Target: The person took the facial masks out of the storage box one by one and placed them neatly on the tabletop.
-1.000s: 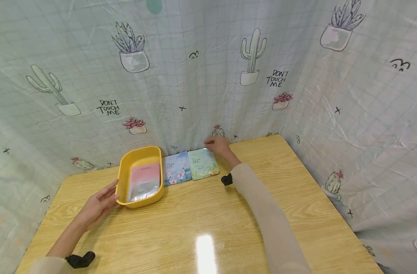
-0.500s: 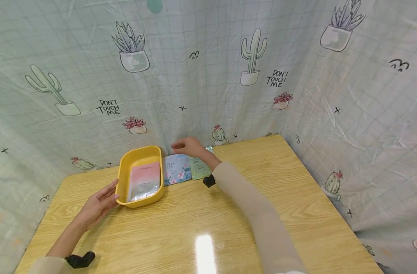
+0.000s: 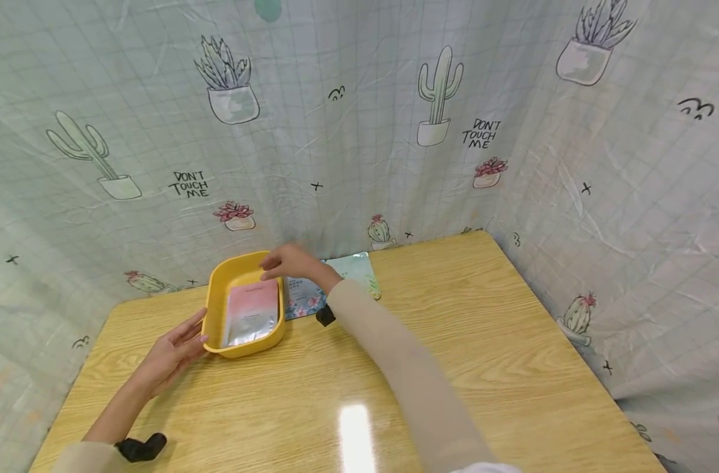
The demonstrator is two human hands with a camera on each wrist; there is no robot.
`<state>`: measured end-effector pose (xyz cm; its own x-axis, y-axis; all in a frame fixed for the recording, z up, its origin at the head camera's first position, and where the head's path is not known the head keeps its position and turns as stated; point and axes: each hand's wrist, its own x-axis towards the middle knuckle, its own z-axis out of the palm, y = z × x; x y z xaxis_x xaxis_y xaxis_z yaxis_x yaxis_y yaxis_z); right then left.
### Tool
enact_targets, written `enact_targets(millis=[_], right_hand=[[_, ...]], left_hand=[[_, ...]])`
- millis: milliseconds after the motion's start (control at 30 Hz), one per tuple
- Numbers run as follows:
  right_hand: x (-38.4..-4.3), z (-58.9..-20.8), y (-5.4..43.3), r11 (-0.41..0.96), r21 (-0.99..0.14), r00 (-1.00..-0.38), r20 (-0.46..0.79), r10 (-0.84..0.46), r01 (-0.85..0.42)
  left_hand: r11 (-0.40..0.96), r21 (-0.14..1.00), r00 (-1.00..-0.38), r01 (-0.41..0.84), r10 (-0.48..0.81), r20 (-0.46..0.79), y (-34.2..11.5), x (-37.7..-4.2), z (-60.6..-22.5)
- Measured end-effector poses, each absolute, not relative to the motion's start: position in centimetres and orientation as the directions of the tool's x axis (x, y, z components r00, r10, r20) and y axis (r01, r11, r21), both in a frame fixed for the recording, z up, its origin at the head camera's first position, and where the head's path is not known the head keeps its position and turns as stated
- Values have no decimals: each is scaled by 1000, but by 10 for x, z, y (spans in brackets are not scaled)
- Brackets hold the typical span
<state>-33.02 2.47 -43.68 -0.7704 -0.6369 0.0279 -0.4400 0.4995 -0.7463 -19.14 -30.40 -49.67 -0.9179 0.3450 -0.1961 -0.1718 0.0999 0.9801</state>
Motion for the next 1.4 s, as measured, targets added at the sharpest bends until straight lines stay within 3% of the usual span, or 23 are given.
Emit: enact_targets(millis=[367,633,967,1200,1400], right_hand=[[-338,-438,-19,518,-748,-757,-31,-652,-416],[-337,-431,-48,619,-610,-750,-61,-658,-494],[-322,-422,-58,726,-607,-861,-129,-492,-324],[-333,-432,-64,761,-513,-822,-168,-544,-398],[-331,-440,-70,799,-492,-845,-208,-493,-345]], left_hand=[[119,982,-918,-149,352,-182,-311,-194,-491],[118,981,-917,-154,352,-186,-313,-194,-492],[92,983,-918,-157,353,-180,-310,-195,-495],[102,982,-916,-158,355,-185,-307,-198,-498],[67,989,-918,-135,368,-150,-305,-198,-502]])
